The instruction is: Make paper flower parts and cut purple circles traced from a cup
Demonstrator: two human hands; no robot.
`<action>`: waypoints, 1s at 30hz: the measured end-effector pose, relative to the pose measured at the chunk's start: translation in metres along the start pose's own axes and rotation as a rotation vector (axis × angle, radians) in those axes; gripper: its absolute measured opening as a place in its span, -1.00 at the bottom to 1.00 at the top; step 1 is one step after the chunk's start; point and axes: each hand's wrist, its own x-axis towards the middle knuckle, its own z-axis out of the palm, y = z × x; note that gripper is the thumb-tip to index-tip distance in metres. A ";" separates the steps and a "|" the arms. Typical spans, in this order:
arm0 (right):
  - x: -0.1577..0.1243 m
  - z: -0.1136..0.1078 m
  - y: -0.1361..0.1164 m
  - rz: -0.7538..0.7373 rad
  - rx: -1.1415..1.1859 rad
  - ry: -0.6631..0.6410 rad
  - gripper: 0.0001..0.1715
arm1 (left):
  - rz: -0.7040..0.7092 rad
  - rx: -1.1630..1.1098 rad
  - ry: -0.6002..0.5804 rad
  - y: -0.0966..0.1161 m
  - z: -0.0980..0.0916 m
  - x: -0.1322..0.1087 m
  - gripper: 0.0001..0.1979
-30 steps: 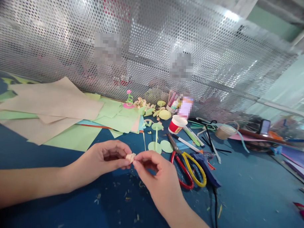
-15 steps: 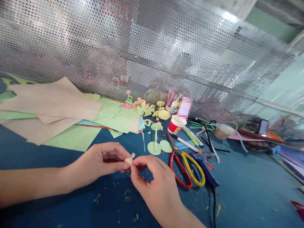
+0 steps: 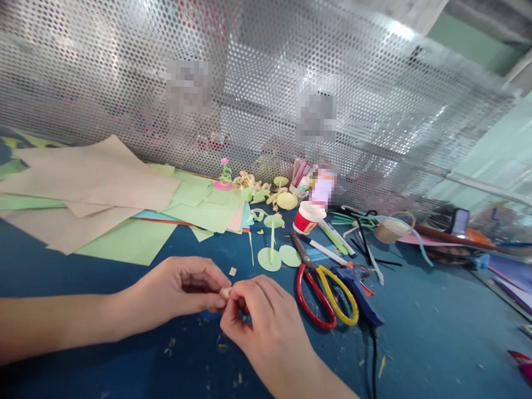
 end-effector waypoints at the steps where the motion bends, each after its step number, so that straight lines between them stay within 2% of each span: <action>1: 0.000 0.000 0.000 -0.023 -0.024 -0.007 -0.87 | 0.003 0.004 -0.011 0.000 0.000 0.001 -0.83; 6: 0.001 0.001 0.002 -0.029 0.019 -0.046 -0.87 | 0.048 0.038 -0.015 -0.001 -0.002 0.005 -0.82; 8: 0.002 0.000 0.004 0.060 0.124 -0.060 -0.89 | 0.056 0.054 0.028 -0.001 -0.004 0.006 -0.79; 12: 0.003 -0.002 0.010 0.334 0.284 -0.068 -0.93 | 0.023 0.099 0.064 0.000 -0.006 0.007 -0.77; 14: 0.003 -0.002 0.013 0.378 0.302 -0.055 -0.92 | 0.008 0.093 0.064 0.000 -0.006 0.007 -0.72; 16: 0.002 -0.003 0.013 0.364 0.289 -0.048 -0.91 | 0.008 0.081 0.061 0.000 -0.005 0.007 -0.69; 21: 0.004 -0.002 0.009 0.285 0.232 -0.050 -0.92 | 0.035 0.084 0.041 0.002 -0.004 0.006 -0.81; 30: 0.003 -0.001 0.007 0.123 0.175 -0.005 -0.87 | 0.052 0.071 0.016 0.000 -0.003 0.004 -0.85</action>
